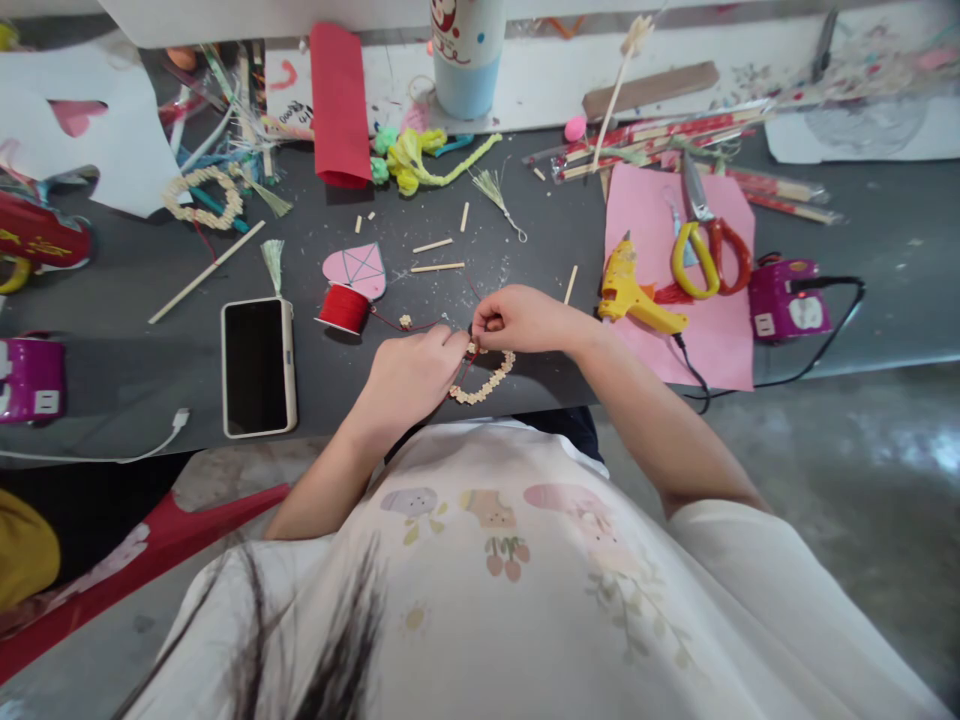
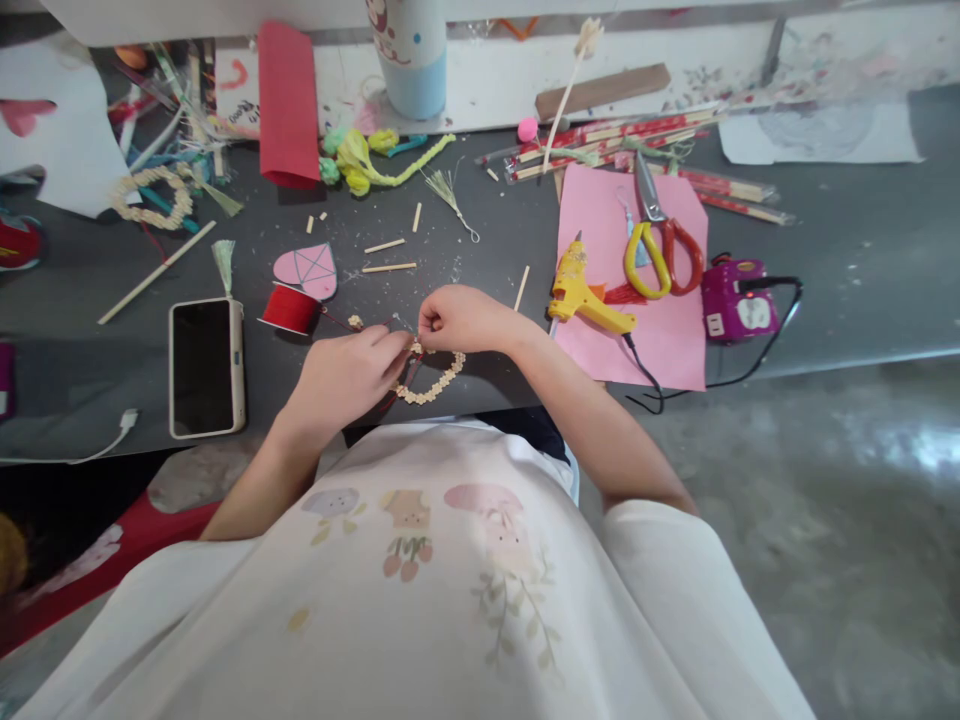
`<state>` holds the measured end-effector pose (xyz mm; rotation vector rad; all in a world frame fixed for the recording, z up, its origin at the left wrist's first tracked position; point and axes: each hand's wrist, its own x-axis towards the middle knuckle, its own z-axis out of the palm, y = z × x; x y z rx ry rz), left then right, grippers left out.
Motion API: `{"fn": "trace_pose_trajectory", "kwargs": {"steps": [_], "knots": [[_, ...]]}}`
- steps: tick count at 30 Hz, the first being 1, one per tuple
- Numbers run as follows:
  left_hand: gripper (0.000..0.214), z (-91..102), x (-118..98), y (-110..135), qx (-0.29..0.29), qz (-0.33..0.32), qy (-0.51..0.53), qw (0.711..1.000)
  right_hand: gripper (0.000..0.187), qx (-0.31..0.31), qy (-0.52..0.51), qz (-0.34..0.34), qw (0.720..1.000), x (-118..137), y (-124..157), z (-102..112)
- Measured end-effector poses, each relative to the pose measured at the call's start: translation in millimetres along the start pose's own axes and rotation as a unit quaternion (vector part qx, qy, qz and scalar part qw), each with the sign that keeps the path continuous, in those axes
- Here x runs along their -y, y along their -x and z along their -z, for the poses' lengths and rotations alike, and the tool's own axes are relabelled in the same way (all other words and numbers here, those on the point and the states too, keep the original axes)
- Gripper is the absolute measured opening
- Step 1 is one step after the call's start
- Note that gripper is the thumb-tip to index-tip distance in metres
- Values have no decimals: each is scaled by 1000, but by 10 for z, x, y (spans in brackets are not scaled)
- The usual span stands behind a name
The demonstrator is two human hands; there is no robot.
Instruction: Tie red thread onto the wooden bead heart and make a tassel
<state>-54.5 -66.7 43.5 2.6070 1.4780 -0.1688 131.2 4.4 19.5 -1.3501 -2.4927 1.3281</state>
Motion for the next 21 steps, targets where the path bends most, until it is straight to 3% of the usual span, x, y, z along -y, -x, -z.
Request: {"fn": "trace_pose_trajectory", "kwargs": {"steps": [9,16,21], "knots": [[25,13,-10,2,9,3,-11,1000,14,8,7,-2,1000,-14,-3,48],[26,-2,-2,11,-15,-10,-20,1000,15,18,-13,15,1000,-18,-37,69],[27,19,-19,19,6,-2,-15,1000,12,40,-28,16,999,-15,-54,80]]}}
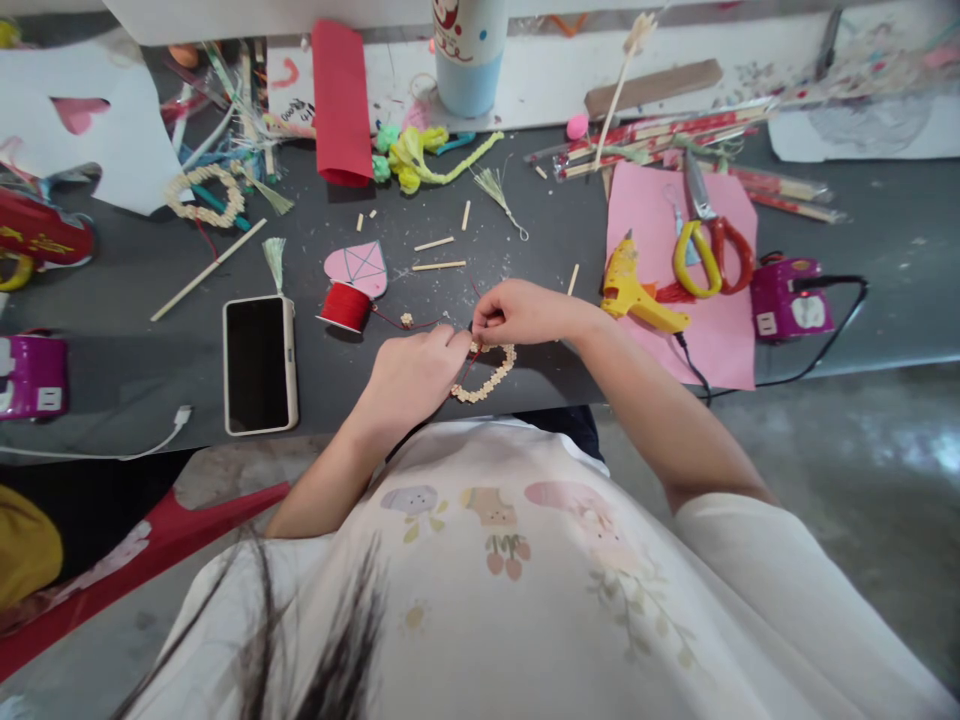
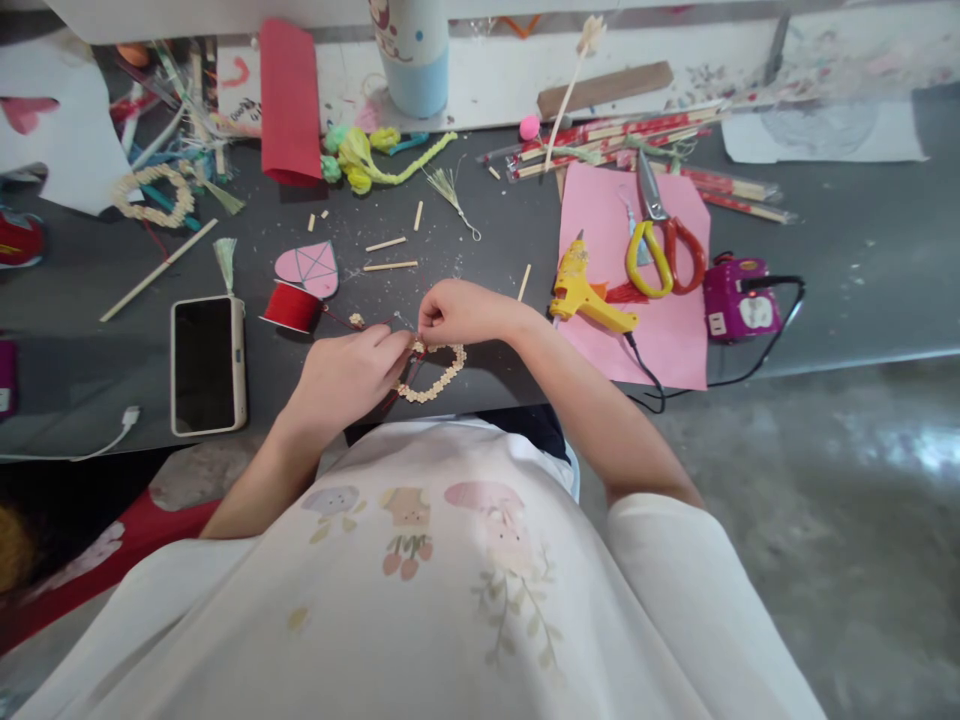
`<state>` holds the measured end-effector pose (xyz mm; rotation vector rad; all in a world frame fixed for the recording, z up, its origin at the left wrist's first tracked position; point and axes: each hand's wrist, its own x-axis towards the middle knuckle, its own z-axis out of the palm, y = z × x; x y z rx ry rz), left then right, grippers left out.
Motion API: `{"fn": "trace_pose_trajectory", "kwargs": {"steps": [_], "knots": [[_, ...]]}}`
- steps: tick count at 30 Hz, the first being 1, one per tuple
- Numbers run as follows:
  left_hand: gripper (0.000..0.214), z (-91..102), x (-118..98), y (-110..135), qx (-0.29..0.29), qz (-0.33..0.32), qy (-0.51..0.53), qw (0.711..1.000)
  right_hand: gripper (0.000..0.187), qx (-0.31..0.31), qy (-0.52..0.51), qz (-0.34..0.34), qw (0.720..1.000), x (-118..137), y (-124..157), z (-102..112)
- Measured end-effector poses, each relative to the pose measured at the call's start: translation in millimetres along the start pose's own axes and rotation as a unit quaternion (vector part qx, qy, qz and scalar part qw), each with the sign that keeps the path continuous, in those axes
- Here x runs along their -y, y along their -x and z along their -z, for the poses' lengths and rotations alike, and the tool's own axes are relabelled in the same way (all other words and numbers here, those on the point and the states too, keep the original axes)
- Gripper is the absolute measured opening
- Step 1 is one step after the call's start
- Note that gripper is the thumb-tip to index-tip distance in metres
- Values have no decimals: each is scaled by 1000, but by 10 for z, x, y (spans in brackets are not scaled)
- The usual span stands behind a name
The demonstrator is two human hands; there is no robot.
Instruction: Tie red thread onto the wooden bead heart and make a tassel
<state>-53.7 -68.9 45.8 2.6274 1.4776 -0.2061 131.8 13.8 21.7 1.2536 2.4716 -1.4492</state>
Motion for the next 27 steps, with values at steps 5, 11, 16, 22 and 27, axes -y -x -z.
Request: {"fn": "trace_pose_trajectory", "kwargs": {"steps": [5,11,16,22,27], "knots": [[27,1,-5,-1,7,3,1,1000,12,2,2,-4,1000,8,-15,-7],[25,-9,-2,2,-5,3,-2,1000,15,6,29,-29,999,49,-26,12],[22,-18,1,7,-24,-8,-8,1000,15,5,62,-36,997,64,-12,45],[23,-45,10,5,-34,-9,-15,999,12,6,78,-29,997,121,27,89],[25,-51,17,-4,-35,-9,-4,999,15,-6,78,-10,997,138,31,104]]}}
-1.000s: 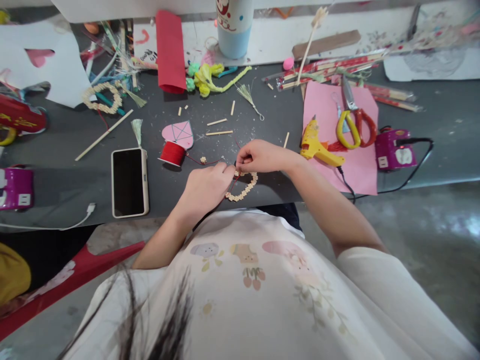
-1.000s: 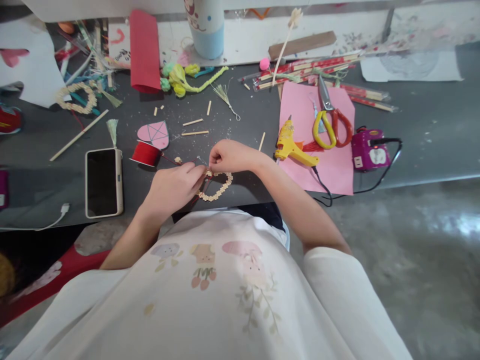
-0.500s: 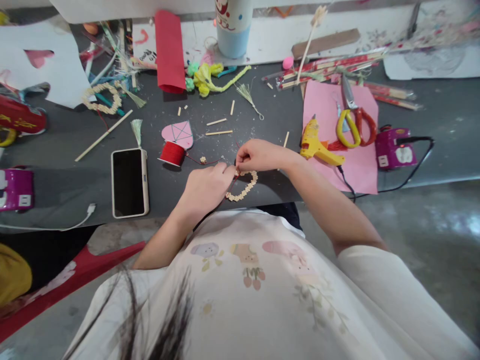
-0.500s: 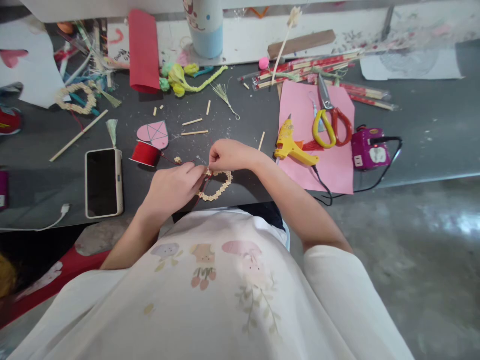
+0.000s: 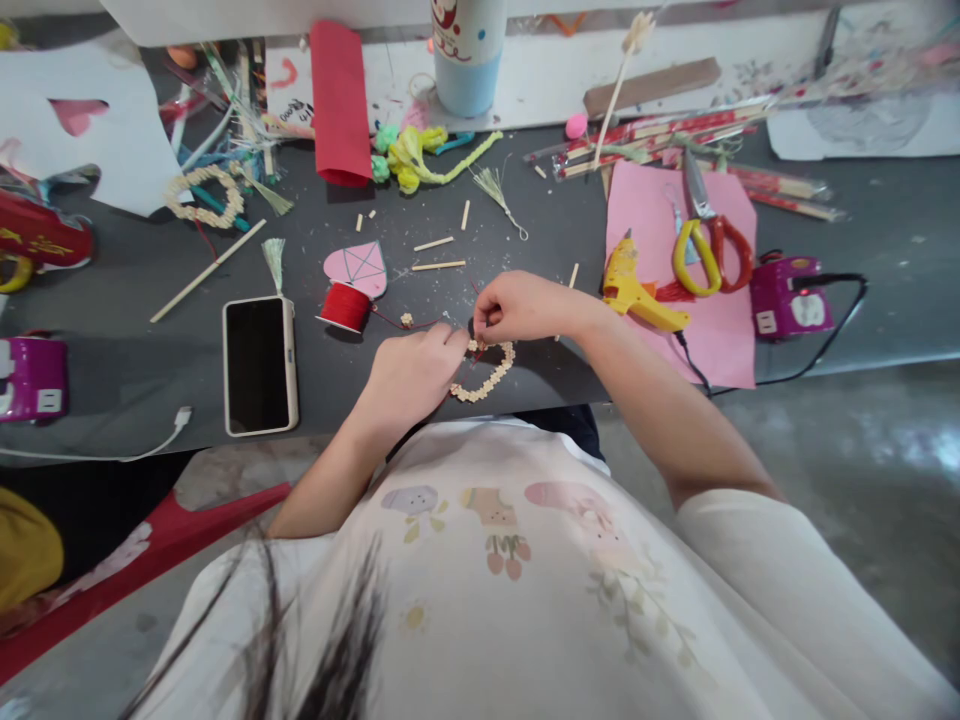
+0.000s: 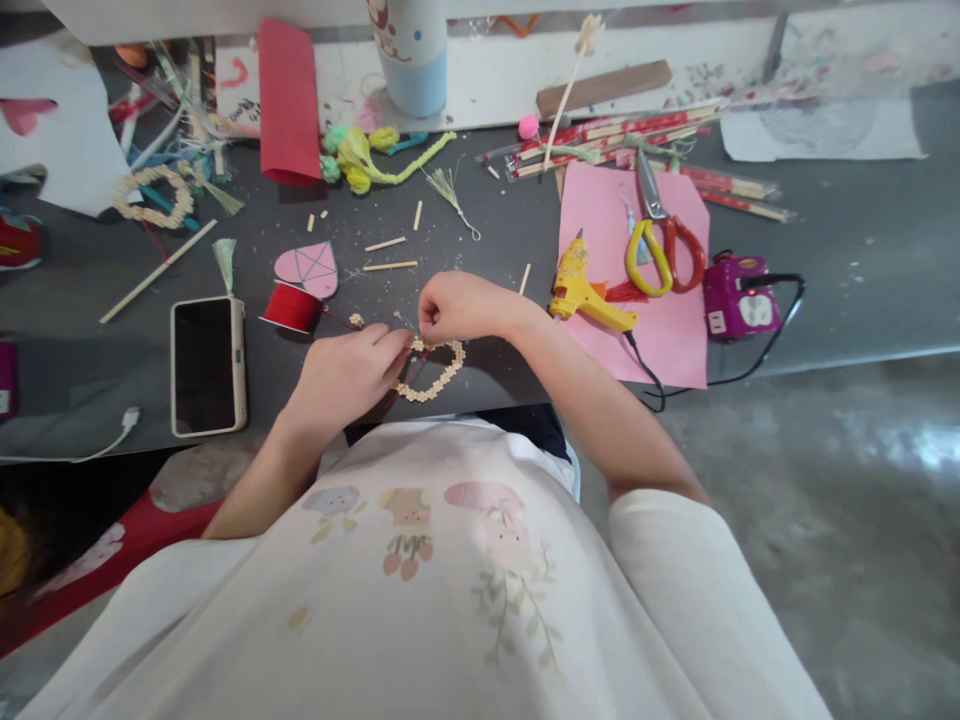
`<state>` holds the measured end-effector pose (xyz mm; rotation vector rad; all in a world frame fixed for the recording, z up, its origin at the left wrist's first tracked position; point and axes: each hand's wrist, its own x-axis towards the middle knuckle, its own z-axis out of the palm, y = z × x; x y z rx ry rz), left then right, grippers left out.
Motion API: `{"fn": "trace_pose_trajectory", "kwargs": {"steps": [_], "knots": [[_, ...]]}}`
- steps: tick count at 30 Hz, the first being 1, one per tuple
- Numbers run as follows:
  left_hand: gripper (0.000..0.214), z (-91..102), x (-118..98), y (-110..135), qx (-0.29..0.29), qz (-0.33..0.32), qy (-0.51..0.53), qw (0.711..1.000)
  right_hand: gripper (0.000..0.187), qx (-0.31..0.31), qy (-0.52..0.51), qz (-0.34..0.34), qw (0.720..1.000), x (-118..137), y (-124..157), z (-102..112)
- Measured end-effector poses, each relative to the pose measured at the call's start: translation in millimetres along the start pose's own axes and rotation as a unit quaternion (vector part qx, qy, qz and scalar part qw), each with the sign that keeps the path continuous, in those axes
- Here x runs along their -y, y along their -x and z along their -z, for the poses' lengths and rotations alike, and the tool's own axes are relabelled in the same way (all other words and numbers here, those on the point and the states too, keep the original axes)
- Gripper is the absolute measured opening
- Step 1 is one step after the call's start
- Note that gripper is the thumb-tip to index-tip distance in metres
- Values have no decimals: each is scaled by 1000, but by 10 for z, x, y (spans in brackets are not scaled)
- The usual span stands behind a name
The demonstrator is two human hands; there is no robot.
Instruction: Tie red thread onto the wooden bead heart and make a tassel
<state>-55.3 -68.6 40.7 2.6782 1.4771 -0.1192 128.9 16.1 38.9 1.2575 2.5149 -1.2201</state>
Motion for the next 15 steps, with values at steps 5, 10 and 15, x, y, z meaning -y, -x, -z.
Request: {"fn": "trace_pose_trajectory", "kwargs": {"steps": [5,10,15], "knots": [[26,-27,27,-39,13,13,16,1000,20,-19,8,4,1000,-50,-22,-12],[27,-73,75,-71,22,13,18,999,23,-46,11,12,999,-123,1,-3],[31,-77,42,-17,35,39,56,997,23,-55,63,38,996,-253,33,-7]]}}
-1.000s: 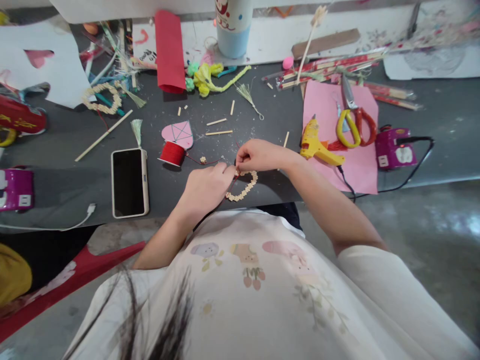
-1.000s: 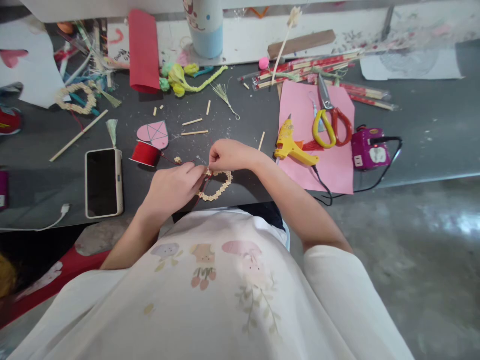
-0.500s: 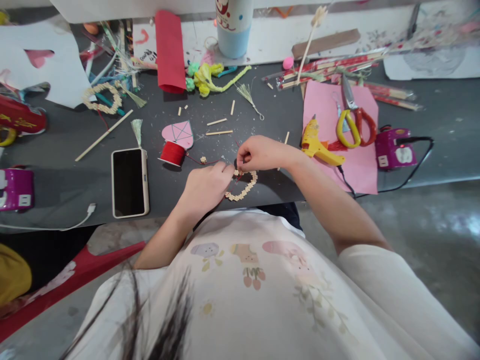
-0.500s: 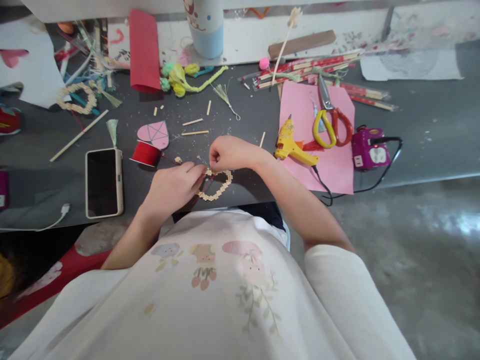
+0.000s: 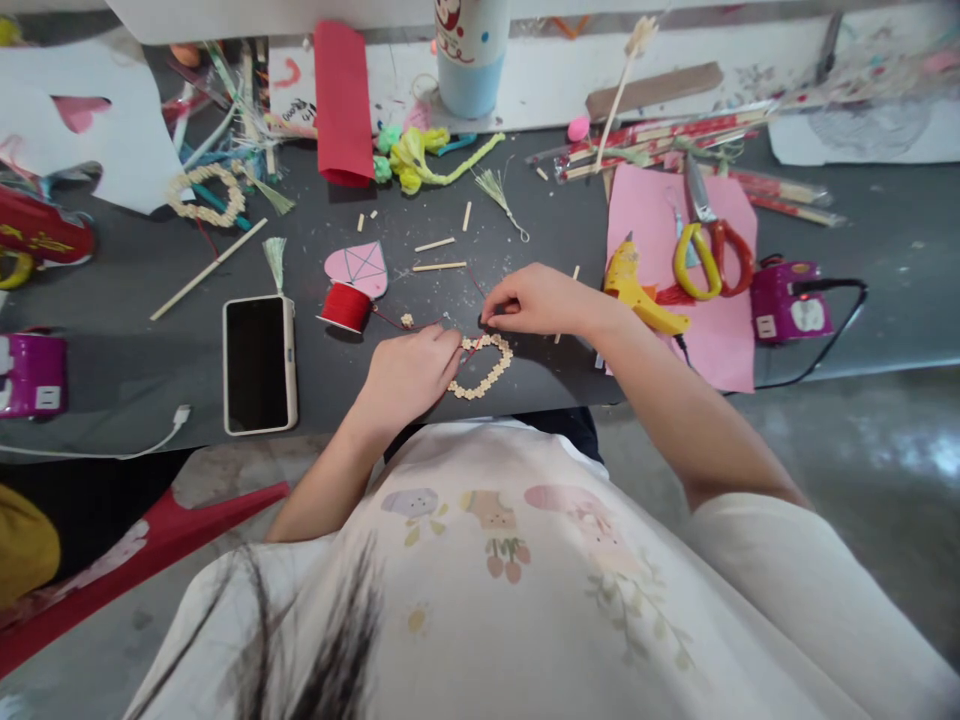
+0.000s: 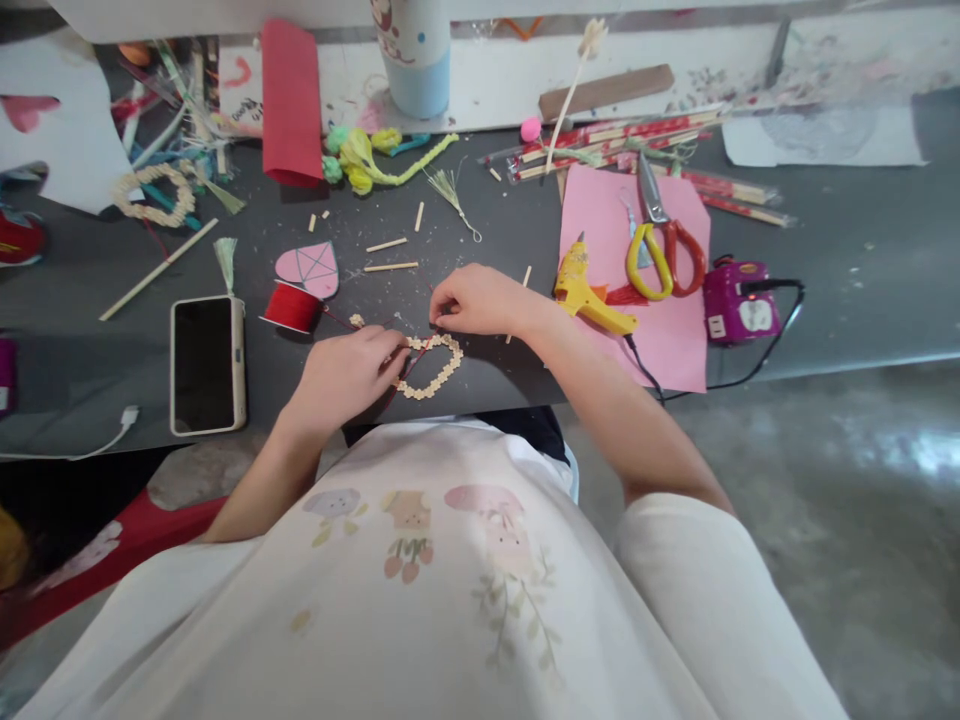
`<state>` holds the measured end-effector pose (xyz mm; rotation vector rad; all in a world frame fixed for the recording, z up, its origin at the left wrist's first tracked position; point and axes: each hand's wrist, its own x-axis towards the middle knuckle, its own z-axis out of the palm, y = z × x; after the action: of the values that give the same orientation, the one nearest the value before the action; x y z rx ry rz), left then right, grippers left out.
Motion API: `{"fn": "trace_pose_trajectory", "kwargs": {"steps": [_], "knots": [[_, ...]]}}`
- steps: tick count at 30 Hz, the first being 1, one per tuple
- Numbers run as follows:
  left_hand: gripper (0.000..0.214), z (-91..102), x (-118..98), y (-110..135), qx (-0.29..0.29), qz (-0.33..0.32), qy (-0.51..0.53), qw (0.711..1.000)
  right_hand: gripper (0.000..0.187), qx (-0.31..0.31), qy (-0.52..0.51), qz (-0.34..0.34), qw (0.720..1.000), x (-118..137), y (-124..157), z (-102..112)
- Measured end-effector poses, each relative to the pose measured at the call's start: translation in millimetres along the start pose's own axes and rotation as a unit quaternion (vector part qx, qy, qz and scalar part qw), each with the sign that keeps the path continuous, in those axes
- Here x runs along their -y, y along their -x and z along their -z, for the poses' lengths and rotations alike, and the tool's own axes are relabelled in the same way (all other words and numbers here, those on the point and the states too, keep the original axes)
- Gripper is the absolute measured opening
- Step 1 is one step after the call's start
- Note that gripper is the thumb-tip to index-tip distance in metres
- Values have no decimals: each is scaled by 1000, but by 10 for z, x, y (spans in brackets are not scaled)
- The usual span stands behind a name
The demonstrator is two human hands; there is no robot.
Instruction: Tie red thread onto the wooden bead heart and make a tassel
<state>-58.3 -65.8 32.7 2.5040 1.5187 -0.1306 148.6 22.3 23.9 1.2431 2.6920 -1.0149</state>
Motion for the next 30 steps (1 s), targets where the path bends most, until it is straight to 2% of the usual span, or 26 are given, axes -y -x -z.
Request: {"fn": "trace_pose_trajectory", "kwargs": {"steps": [9,15,21,27,30], "knots": [[30,-98,-222,71,44,75,41,995,21,35,123,103,986,-117,-86,-17],[28,-128,-287,102,33,126,45,991,20,63,166,154,972,-108,-141,29],[27,-210,-356,141,8,149,34,988,26,82,227,208,948,-93,-140,42],[29,-288,-459,171,-24,171,34,984,26,125,303,236,915,-58,-168,23],[30,-306,-493,185,-34,176,41,983,25,128,308,246,910,-85,-204,11]]}}
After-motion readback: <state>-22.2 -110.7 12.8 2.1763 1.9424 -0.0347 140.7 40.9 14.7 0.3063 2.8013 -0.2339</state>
